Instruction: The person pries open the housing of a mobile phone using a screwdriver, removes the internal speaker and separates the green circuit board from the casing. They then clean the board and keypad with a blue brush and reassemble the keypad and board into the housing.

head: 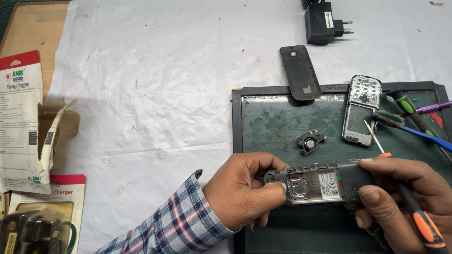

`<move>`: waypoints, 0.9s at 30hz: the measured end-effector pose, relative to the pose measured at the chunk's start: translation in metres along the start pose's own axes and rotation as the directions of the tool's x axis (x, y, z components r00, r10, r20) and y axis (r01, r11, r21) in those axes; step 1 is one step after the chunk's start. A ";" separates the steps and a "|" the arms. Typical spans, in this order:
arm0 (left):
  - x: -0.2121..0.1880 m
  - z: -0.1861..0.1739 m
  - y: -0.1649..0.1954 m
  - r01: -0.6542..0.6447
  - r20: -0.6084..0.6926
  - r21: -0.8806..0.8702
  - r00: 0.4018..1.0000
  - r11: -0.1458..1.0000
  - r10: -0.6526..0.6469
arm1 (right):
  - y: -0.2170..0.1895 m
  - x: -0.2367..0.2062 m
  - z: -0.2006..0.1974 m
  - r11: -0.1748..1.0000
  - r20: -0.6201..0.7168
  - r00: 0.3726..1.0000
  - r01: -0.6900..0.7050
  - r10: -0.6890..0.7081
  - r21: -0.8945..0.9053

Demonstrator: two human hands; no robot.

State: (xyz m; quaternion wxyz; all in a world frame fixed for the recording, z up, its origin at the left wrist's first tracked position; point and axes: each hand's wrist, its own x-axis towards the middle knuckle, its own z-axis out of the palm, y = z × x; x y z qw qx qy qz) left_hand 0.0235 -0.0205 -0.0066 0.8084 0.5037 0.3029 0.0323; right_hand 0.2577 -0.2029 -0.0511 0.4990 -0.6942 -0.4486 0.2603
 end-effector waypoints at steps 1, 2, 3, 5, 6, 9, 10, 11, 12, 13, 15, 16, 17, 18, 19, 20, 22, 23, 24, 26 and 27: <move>0.000 0.001 0.000 0.003 -0.009 0.014 1.000 1.000 -0.003 | -0.001 -0.001 0.000 1.000 0.003 1.000 -0.005 0.005 0.010; 0.000 0.001 0.000 0.006 -0.017 0.028 1.000 1.000 -0.006 | -0.001 -0.002 0.001 1.000 0.007 1.000 -0.010 0.010 0.021; 0.000 0.001 0.000 0.010 -0.026 0.041 1.000 0.999 -0.009 | -0.002 -0.002 0.001 0.999 0.011 1.000 -0.015 0.015 0.031; 0.001 0.002 0.000 0.016 -0.030 0.052 0.999 0.999 -0.015 | -0.003 -0.003 0.000 1.000 0.014 1.000 -0.013 0.013 0.022; 0.001 0.001 0.000 0.020 -0.032 0.057 0.999 0.998 -0.018 | -0.003 -0.003 0.000 1.000 0.016 1.000 -0.013 0.012 0.017; 0.001 0.001 0.000 0.019 -0.028 0.022 0.999 1.000 -0.018 | -0.002 -0.001 -0.001 1.000 0.033 0.999 -0.013 0.014 -0.009; 0.001 0.001 0.000 0.023 -0.032 0.023 0.999 0.999 -0.022 | -0.002 -0.001 -0.001 1.000 0.033 0.999 -0.015 0.015 -0.013; 0.001 0.001 0.000 0.026 -0.038 0.026 0.999 0.999 -0.025 | -0.001 0.000 -0.001 1.000 0.032 0.999 -0.014 0.014 -0.014; 0.001 0.001 0.000 0.031 -0.043 0.027 0.999 0.999 -0.030 | -0.001 0.000 -0.001 1.000 0.031 0.999 -0.015 0.015 -0.016; 0.001 0.001 0.000 0.027 -0.039 0.023 0.999 0.999 -0.026 | -0.001 0.000 -0.001 1.000 0.030 0.999 -0.020 0.020 -0.008; 0.001 0.000 0.000 0.013 -0.031 0.021 0.999 1.000 -0.012 | 0.000 0.001 0.000 1.000 0.024 0.999 -0.023 0.023 0.011; 0.001 0.000 0.000 0.027 -0.033 0.014 0.999 1.000 -0.026 | -0.001 0.001 0.000 1.000 0.030 0.999 -0.015 0.014 0.024; 0.002 0.000 0.000 0.040 -0.035 0.009 0.999 0.999 -0.039 | 0.000 0.003 0.001 0.999 0.036 0.999 -0.005 0.004 0.038; 0.001 -0.001 0.000 0.052 -0.037 0.003 0.998 0.999 -0.052 | 0.000 0.003 0.002 0.999 0.042 0.999 0.005 -0.007 0.052; 0.002 -0.001 -0.001 0.057 -0.038 0.002 0.998 0.998 -0.057 | 0.000 0.004 0.002 0.998 0.053 0.999 0.005 -0.009 0.070; 0.002 -0.001 -0.001 0.063 -0.039 0.001 0.997 0.998 -0.063 | -0.001 0.005 0.002 0.996 0.063 0.998 0.005 -0.010 0.088; 0.003 -0.002 -0.001 0.069 -0.036 -0.004 0.997 0.998 -0.069 | -0.001 0.006 0.002 0.995 0.073 0.997 -0.006 -0.001 0.102; 0.003 -0.003 -0.001 0.072 -0.032 -0.010 0.997 0.997 -0.072 | -0.001 0.007 0.001 0.995 0.075 0.997 -0.021 0.013 0.097; 0.003 -0.003 -0.002 0.075 -0.027 -0.015 0.997 0.997 -0.075 | -0.001 0.007 0.001 0.995 0.076 0.997 -0.034 0.027 0.092; 0.003 -0.004 -0.001 0.063 -0.013 -0.029 0.998 0.998 -0.063 | -0.001 0.009 0.000 0.994 0.100 0.994 -0.052 0.042 0.097; 0.003 -0.004 -0.001 0.057 -0.006 -0.037 0.998 0.998 -0.058 | 0.000 0.010 -0.001 0.993 0.112 0.992 -0.062 0.050 0.099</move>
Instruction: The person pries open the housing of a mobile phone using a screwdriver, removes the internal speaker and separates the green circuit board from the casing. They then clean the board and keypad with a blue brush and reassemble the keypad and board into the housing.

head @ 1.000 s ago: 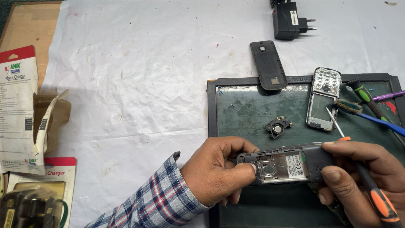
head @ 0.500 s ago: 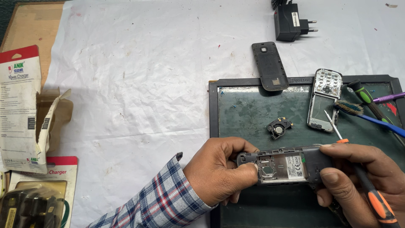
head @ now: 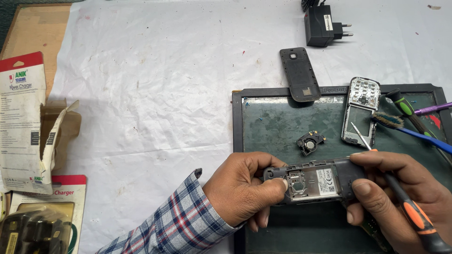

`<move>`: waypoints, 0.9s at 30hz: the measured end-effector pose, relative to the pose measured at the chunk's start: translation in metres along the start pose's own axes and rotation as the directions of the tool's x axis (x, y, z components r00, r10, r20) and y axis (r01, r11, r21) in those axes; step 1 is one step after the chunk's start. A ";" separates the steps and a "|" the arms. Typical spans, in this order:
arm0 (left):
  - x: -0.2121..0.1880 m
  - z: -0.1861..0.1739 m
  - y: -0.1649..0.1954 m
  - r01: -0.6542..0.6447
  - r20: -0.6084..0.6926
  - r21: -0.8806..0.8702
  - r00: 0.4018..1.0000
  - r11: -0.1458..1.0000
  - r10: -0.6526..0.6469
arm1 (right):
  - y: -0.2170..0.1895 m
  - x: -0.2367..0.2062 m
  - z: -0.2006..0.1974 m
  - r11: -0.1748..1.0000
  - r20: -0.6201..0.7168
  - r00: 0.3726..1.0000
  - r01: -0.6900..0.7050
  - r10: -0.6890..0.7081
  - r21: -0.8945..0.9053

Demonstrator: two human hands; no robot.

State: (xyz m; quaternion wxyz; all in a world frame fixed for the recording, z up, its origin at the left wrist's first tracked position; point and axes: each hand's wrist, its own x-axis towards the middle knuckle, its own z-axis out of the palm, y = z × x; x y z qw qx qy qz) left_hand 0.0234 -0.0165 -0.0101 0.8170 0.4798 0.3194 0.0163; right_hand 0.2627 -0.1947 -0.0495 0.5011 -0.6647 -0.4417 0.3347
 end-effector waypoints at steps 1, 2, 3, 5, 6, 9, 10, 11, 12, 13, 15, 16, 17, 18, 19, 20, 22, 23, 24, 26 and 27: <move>0.000 0.000 0.000 -0.004 0.001 -0.014 1.000 1.000 0.004 | 0.000 0.001 0.000 1.000 -0.001 1.000 -0.013 0.013 0.013; 0.000 0.000 0.001 -0.010 0.002 -0.028 1.000 1.000 0.010 | 0.001 0.001 -0.001 0.999 -0.001 1.000 -0.025 0.025 0.026; 0.000 0.000 0.001 -0.013 0.003 -0.043 1.000 0.999 0.013 | 0.001 0.001 -0.001 0.998 -0.001 0.999 -0.039 0.039 0.039; -0.001 0.001 0.001 -0.020 -0.013 -0.024 1.000 1.000 0.020 | 0.001 0.001 -0.001 1.000 0.016 1.000 -0.026 0.025 0.018; -0.001 0.001 0.001 -0.023 -0.022 -0.015 0.999 1.000 0.023 | 0.002 0.001 -0.002 1.000 0.025 1.000 -0.018 0.018 0.008; -0.004 0.003 0.000 -0.068 -0.031 0.074 0.997 0.995 0.070 | 0.003 -0.002 -0.003 0.996 0.050 0.997 -0.058 0.055 0.066; -0.004 0.005 -0.001 -0.113 -0.027 0.104 0.993 0.988 0.116 | 0.004 -0.002 -0.004 0.994 0.075 0.993 -0.099 0.094 0.052; -0.005 0.007 -0.002 -0.158 -0.021 0.134 0.987 0.978 0.162 | 0.004 -0.002 -0.004 0.990 0.098 0.986 -0.139 0.135 0.037; -0.006 0.008 -0.002 -0.203 -0.013 0.163 0.978 0.965 0.208 | 0.005 -0.002 -0.005 0.984 0.120 0.977 -0.178 0.174 0.020; -0.006 0.009 -0.002 -0.206 0.011 0.139 0.978 0.969 0.207 | 0.005 -0.002 -0.006 0.987 0.119 0.981 -0.157 0.151 0.040; -0.008 0.007 -0.002 -0.211 0.057 0.092 0.977 0.973 0.207 | 0.006 -0.003 -0.007 0.990 0.116 0.988 -0.113 0.103 0.080; -0.008 0.004 -0.001 -0.180 0.072 0.051 0.982 0.982 0.176 | 0.007 0.000 -0.009 0.991 0.108 0.988 -0.119 0.112 0.060; -0.008 0.000 0.001 -0.145 0.088 0.008 0.986 0.989 0.144 | 0.007 0.002 -0.011 0.991 0.101 0.987 -0.129 0.125 0.040; -0.007 -0.002 0.001 -0.111 0.105 -0.033 0.988 0.993 0.114 | 0.007 0.003 -0.012 0.990 0.092 0.987 -0.137 0.134 0.019; -0.007 -0.003 0.002 -0.126 0.112 -0.018 0.986 0.992 0.127 | 0.008 0.004 -0.012 0.993 0.105 0.988 -0.117 0.113 0.030; -0.006 -0.003 0.001 -0.137 0.119 -0.005 0.983 0.991 0.137 | 0.008 0.003 -0.013 0.994 0.120 0.988 -0.101 0.096 0.041; -0.006 -0.002 0.000 -0.134 0.115 0.022 0.985 0.991 0.130 | 0.009 0.002 -0.014 0.996 0.135 0.988 -0.075 0.068 0.044; -0.007 -0.001 -0.001 -0.119 0.105 0.036 0.988 0.992 0.115 | 0.009 0.000 -0.014 0.997 0.137 0.989 -0.065 0.059 0.036; -0.007 0.000 -0.002 -0.104 0.094 0.049 0.991 0.993 0.099 | 0.010 -0.001 -0.015 0.998 0.139 0.989 -0.054 0.050 0.027; -0.007 0.004 -0.004 -0.166 0.086 0.071 0.983 0.984 0.160 | 0.011 -0.004 -0.014 0.997 0.128 0.990 -0.068 0.064 0.023; -0.007 0.006 -0.005 -0.195 0.083 0.082 0.979 0.977 0.189 | 0.011 -0.006 -0.014 0.997 0.124 0.990 -0.076 0.073 0.021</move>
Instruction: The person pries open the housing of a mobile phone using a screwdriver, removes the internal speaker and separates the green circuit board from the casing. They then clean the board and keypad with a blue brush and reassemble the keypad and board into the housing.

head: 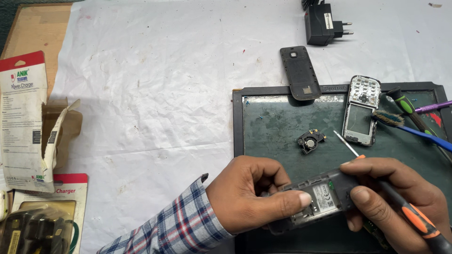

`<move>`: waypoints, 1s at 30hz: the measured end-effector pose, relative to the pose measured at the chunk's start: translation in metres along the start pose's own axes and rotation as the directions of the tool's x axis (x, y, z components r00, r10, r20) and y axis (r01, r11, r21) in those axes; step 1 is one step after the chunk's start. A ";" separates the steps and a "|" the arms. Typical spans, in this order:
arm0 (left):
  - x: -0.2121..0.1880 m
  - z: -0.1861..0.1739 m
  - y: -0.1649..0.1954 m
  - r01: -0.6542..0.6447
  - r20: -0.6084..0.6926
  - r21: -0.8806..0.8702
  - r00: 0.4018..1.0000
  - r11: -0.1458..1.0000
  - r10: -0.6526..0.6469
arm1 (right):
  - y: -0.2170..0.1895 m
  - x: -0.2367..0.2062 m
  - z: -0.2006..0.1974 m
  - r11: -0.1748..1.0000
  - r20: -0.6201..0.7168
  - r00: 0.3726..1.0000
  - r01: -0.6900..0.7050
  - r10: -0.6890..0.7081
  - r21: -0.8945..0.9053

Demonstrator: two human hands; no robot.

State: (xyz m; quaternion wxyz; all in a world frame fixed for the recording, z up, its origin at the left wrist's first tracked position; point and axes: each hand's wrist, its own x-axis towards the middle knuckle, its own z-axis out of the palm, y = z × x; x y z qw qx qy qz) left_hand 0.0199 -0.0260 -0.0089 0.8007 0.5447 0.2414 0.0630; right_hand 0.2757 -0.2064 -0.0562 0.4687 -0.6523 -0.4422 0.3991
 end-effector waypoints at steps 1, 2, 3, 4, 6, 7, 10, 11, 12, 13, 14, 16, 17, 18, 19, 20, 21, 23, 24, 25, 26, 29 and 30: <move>0.000 0.002 -0.001 0.009 -0.014 0.055 1.000 0.998 -0.008 | 0.000 -0.001 0.000 1.000 0.012 1.000 0.001 -0.001 0.004; 0.001 0.004 -0.002 0.018 -0.029 0.110 0.999 0.994 -0.015 | -0.001 -0.001 0.000 1.000 0.023 1.000 0.003 -0.003 0.008; 0.000 0.006 -0.003 0.029 -0.045 0.165 0.999 0.986 -0.022 | -0.002 -0.001 0.000 1.000 0.036 0.999 0.005 -0.005 0.013; -0.001 0.005 -0.004 0.027 -0.022 0.150 0.999 0.988 -0.024 | -0.004 -0.001 0.001 1.000 0.033 0.999 -0.001 0.002 -0.006; -0.001 0.004 -0.005 0.022 0.024 0.123 0.999 0.992 -0.025 | -0.007 -0.001 0.004 1.000 0.016 1.000 0.005 -0.005 -0.012; 0.000 0.005 -0.006 -0.016 0.031 0.108 0.999 0.994 0.013 | -0.008 0.000 0.006 1.000 0.003 1.000 0.018 -0.018 0.000; 0.004 0.006 -0.009 -0.099 0.011 0.037 0.995 0.994 0.099 | -0.006 0.007 0.013 0.991 -0.099 0.993 0.077 -0.067 0.105; 0.007 0.006 -0.009 -0.105 -0.022 -0.007 0.994 0.994 0.104 | -0.005 0.014 0.011 0.990 -0.150 0.987 0.071 -0.052 0.123; 0.007 0.006 -0.010 -0.111 -0.055 -0.052 0.993 0.992 0.108 | -0.004 0.018 0.009 0.988 -0.200 0.979 0.066 -0.037 0.140; 0.008 0.005 -0.010 -0.058 -0.079 -0.044 0.995 0.997 0.055 | -0.003 0.022 0.005 0.982 -0.230 0.971 0.103 -0.065 0.157; 0.008 0.003 -0.009 -0.004 -0.103 -0.037 0.995 0.999 0.000 | -0.002 0.024 0.001 0.975 -0.260 0.961 0.140 -0.092 0.174; 0.008 0.002 -0.009 0.043 -0.133 -0.040 0.990 0.998 -0.048 | -0.002 0.023 -0.004 0.954 -0.256 0.959 0.182 -0.118 0.239; 0.008 0.002 -0.008 0.037 -0.138 -0.047 0.990 0.998 -0.043 | -0.001 0.019 -0.004 0.940 -0.224 0.967 0.183 -0.119 0.289; 0.009 0.002 -0.008 0.031 -0.143 -0.054 0.989 0.998 -0.038 | -0.001 0.015 -0.003 0.923 -0.192 0.974 0.182 -0.121 0.338; 0.009 0.002 -0.008 0.047 -0.150 -0.042 0.987 0.998 -0.053 | -0.002 0.008 -0.002 0.960 -0.177 0.970 0.201 -0.166 0.197; 0.009 0.002 -0.007 0.063 -0.158 -0.029 0.985 0.998 -0.067 | -0.004 -0.003 -0.002 0.974 -0.156 0.965 0.220 -0.210 0.052; 0.009 0.002 -0.007 0.079 -0.166 -0.016 0.983 0.997 -0.081 | -0.006 -0.009 -0.001 0.967 -0.128 0.960 0.238 -0.249 -0.094; 0.009 0.003 -0.007 0.063 -0.161 -0.014 0.985 0.998 -0.065 | -0.007 -0.012 -0.002 0.960 -0.011 0.964 0.266 -0.267 -0.085; 0.008 0.003 -0.007 0.055 -0.158 -0.012 0.986 0.998 -0.056 | -0.007 -0.012 -0.002 0.957 0.048 0.960 0.279 -0.276 -0.078; 0.007 0.004 -0.007 0.052 -0.162 -0.009 0.985 0.999 -0.053 | -0.007 -0.010 -0.002 0.941 0.097 0.948 0.315 -0.304 -0.128; 0.007 0.005 -0.007 0.049 -0.164 -0.006 0.985 0.999 -0.049 | -0.006 -0.007 -0.001 0.920 0.146 0.933 0.351 -0.328 -0.175; 0.006 0.007 -0.007 0.026 -0.174 0.000 0.984 1.000 -0.026 | -0.007 -0.007 0.004 0.849 0.249 0.902 0.419 -0.351 -0.322; 0.006 0.007 -0.007 0.016 -0.179 0.001 0.984 1.000 -0.015 | -0.008 -0.008 0.007 0.820 0.277 0.895 0.436 -0.351 -0.370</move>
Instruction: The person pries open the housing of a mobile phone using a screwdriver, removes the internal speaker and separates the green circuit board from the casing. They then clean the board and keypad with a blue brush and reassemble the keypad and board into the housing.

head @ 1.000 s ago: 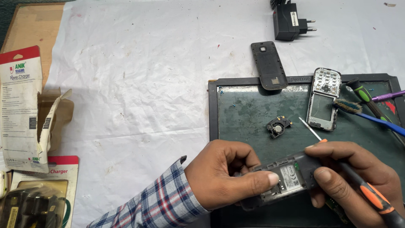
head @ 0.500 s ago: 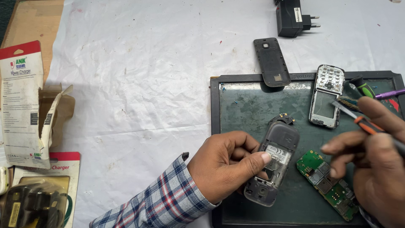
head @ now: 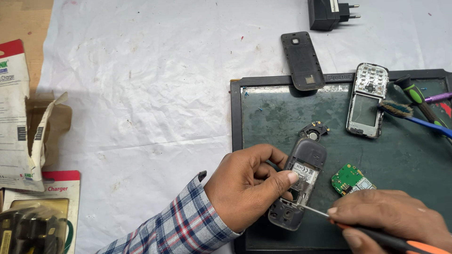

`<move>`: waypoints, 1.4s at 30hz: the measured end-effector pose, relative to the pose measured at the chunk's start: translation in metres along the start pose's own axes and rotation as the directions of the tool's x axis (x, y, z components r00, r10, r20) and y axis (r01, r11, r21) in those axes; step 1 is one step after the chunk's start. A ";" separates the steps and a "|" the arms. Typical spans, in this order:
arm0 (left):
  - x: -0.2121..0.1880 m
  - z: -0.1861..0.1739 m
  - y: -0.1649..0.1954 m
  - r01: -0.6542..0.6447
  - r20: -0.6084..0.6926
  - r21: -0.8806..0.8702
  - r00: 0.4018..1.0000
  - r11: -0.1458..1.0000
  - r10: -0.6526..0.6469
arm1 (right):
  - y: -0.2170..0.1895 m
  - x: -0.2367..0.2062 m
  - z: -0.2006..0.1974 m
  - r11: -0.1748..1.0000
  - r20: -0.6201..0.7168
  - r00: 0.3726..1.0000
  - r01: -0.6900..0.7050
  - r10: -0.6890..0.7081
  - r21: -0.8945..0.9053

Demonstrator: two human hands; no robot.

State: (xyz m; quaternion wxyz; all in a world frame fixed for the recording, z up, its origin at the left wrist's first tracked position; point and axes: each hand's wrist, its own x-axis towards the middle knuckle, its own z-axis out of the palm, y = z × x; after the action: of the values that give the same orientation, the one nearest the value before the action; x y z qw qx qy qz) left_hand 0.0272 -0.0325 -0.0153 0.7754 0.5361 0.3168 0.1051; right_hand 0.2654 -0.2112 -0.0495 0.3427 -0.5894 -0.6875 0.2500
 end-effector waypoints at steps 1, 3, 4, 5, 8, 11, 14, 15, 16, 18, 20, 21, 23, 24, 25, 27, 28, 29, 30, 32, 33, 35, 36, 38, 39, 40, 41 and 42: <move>0.000 0.000 0.000 0.011 0.000 0.023 1.000 1.000 -0.011 | -0.002 -0.001 0.002 1.000 -0.006 1.000 -0.020 0.020 -0.023; -0.001 0.000 0.001 0.029 0.001 0.069 1.000 0.997 -0.029 | -0.007 -0.002 0.005 0.996 -0.021 0.998 -0.058 0.057 -0.071; -0.001 0.000 0.001 0.033 0.009 0.062 0.999 0.998 -0.033 | -0.008 -0.001 0.005 0.996 -0.007 0.998 -0.070 0.070 -0.054; -0.001 -0.001 0.000 0.037 0.017 0.056 0.999 0.998 -0.038 | -0.008 0.000 0.006 0.996 0.006 0.997 -0.081 0.081 -0.036; -0.001 0.000 -0.002 0.034 0.009 0.067 0.999 0.997 -0.034 | -0.010 0.004 0.006 0.998 -0.052 0.997 -0.056 0.056 0.013; -0.002 0.001 -0.004 -0.003 -0.016 0.018 1.000 1.000 0.004 | -0.009 0.011 -0.005 0.985 -0.130 0.990 -0.027 0.050 0.168; -0.001 0.001 -0.004 -0.038 -0.026 -0.050 0.999 0.998 0.037 | -0.005 0.020 -0.024 0.965 -0.188 0.967 -0.130 0.175 0.229; 0.000 0.000 -0.004 -0.046 -0.030 -0.066 0.999 0.997 0.044 | -0.003 0.024 -0.029 0.978 -0.183 0.968 -0.148 0.174 0.146; 0.001 -0.001 -0.004 -0.014 -0.064 -0.056 0.998 0.998 0.011 | -0.001 0.027 -0.032 0.984 -0.179 0.969 -0.165 0.173 0.062; 0.003 -0.002 -0.004 0.054 -0.132 -0.040 0.990 0.998 -0.059 | 0.002 0.036 -0.037 0.957 -0.090 0.992 -0.105 0.083 -0.271; 0.003 -0.002 -0.005 -0.002 -0.168 -0.048 0.986 0.999 -0.006 | -0.004 0.037 -0.039 0.945 -0.111 0.982 -0.176 0.150 -0.275; 0.005 -0.002 -0.005 -0.031 -0.188 -0.052 0.982 0.998 0.021 | -0.008 0.039 -0.042 0.938 -0.120 0.976 -0.210 0.183 -0.276; 0.006 -0.004 -0.004 -0.077 -0.171 -0.124 0.984 0.989 0.055 | -0.016 0.043 -0.049 0.810 -0.222 0.866 -0.498 0.448 -0.310; 0.006 -0.005 -0.004 -0.100 -0.166 -0.158 0.983 0.982 0.073 | -0.018 0.047 -0.052 0.760 -0.246 0.832 -0.555 0.498 -0.339; 0.007 -0.006 -0.003 -0.103 -0.175 -0.163 0.982 0.981 0.074 | -0.020 0.051 -0.055 0.704 -0.270 0.794 -0.608 0.545 -0.366; 0.008 -0.008 -0.002 -0.110 -0.192 -0.171 0.978 0.979 0.076 | -0.019 0.061 -0.060 0.657 -0.224 0.812 -0.572 0.539 -0.490; 0.008 -0.009 -0.001 -0.110 -0.203 -0.156 0.976 0.982 0.077 | -0.018 0.066 -0.062 0.625 -0.187 0.817 -0.545 0.545 -0.558; 0.009 -0.009 0.000 -0.109 -0.215 -0.141 0.974 0.984 0.077 | -0.017 0.069 -0.063 0.575 -0.123 0.806 -0.510 0.578 -0.640; 0.008 -0.010 0.001 -0.107 -0.225 -0.125 0.971 0.986 0.077 | -0.017 0.071 -0.064 0.558 -0.078 0.806 -0.471 0.586 -0.683; 0.008 -0.009 0.002 -0.094 -0.244 -0.127 0.968 0.987 0.061 | -0.017 0.072 -0.064 0.562 -0.001 0.821 -0.391 0.570 -0.729; 0.007 -0.009 0.002 -0.087 -0.253 -0.129 0.966 0.988 0.052 | -0.016 0.072 -0.064 0.560 0.010 0.817 -0.387 0.577 -0.732; 0.008 -0.009 0.003 -0.107 -0.225 -0.151 0.972 0.983 0.071 | -0.016 0.072 -0.064 0.535 0.011 0.786 -0.410 0.618 -0.738; 0.009 -0.009 0.003 -0.117 -0.209 -0.162 0.975 0.980 0.082 | -0.015 0.072 -0.065 0.529 -0.005 0.764 -0.452 0.645 -0.718; 0.009 -0.010 0.002 -0.124 -0.196 -0.157 0.976 0.980 0.092 | -0.013 0.070 -0.068 0.531 -0.038 0.721 -0.543 0.692 -0.650; 0.009 -0.010 0.002 -0.127 -0.189 -0.155 0.977 0.980 0.097 | -0.010 0.069 -0.070 0.579 -0.080 0.763 -0.549 0.641 -0.603; 0.009 -0.010 0.001 -0.132 -0.189 -0.173 0.977 0.976 0.098 | -0.008 0.068 -0.072 0.627 -0.122 0.801 -0.544 0.586 -0.558; 0.010 -0.009 0.001 -0.136 -0.191 -0.192 0.977 0.972 0.098 | -0.004 0.066 -0.075 0.703 -0.202 0.871 -0.483 0.448 -0.521; 0.009 -0.009 0.000 -0.138 -0.193 -0.212 0.976 0.967 0.097 | 0.001 0.064 -0.077 0.767 -0.291 0.907 -0.414 0.304 -0.490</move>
State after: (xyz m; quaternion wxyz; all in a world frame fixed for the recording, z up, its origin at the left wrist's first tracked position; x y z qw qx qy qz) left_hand 0.0287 -0.0211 -0.0205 0.7913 0.4512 0.3397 0.2342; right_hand 0.3200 -0.1532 0.0102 0.1731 -0.8041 -0.5666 0.0483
